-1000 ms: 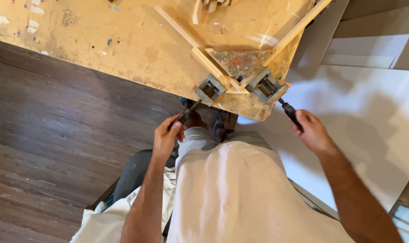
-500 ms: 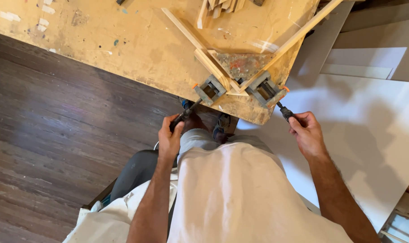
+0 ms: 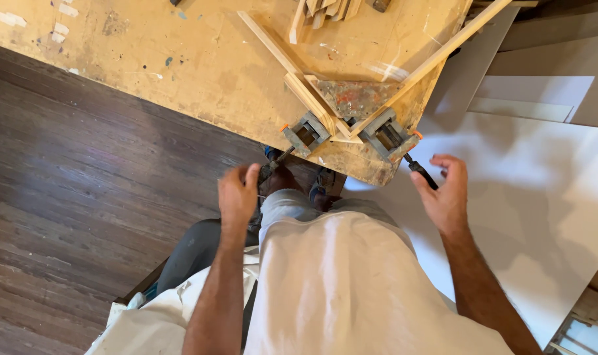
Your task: Assembling wooden frame components using glue, clamps, and a hammer
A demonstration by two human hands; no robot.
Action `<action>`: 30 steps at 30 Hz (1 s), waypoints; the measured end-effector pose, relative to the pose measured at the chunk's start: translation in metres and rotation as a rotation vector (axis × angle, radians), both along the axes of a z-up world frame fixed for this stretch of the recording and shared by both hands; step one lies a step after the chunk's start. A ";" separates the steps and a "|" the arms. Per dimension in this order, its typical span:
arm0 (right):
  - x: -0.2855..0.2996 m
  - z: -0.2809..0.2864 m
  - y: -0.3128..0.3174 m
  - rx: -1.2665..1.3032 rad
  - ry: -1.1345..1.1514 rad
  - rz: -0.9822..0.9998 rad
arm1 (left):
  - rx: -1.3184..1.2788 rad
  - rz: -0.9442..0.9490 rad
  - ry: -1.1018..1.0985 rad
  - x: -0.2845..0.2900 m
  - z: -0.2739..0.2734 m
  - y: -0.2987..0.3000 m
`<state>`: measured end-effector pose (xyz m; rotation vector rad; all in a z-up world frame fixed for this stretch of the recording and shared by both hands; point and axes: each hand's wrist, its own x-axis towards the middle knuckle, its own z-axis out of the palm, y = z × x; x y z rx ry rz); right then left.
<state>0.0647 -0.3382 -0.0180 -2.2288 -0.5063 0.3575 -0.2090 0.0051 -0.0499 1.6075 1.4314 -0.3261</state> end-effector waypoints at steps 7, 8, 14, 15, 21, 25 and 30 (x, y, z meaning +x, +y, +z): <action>0.016 0.045 0.091 -0.272 -0.323 0.270 | 0.799 -0.465 -0.433 0.104 0.063 -0.027; 0.017 0.061 0.108 -0.426 -0.200 0.288 | 0.652 -0.550 -0.328 0.120 0.075 -0.031; 0.026 -0.023 0.119 -0.304 -0.656 0.196 | 0.726 -0.615 -0.286 0.142 0.016 -0.032; 0.029 -0.025 0.118 -0.304 -0.655 0.201 | 0.724 -0.611 -0.284 0.144 0.012 -0.033; 0.031 -0.008 0.115 -0.129 -0.631 0.258 | 0.646 -0.612 -0.298 0.140 0.027 -0.033; 0.035 0.033 0.131 -0.123 -0.530 0.370 | 0.722 -0.575 -0.403 0.134 0.053 -0.030; 0.053 0.056 0.176 -0.279 -0.395 0.579 | 0.837 -0.757 -0.464 0.134 0.067 -0.026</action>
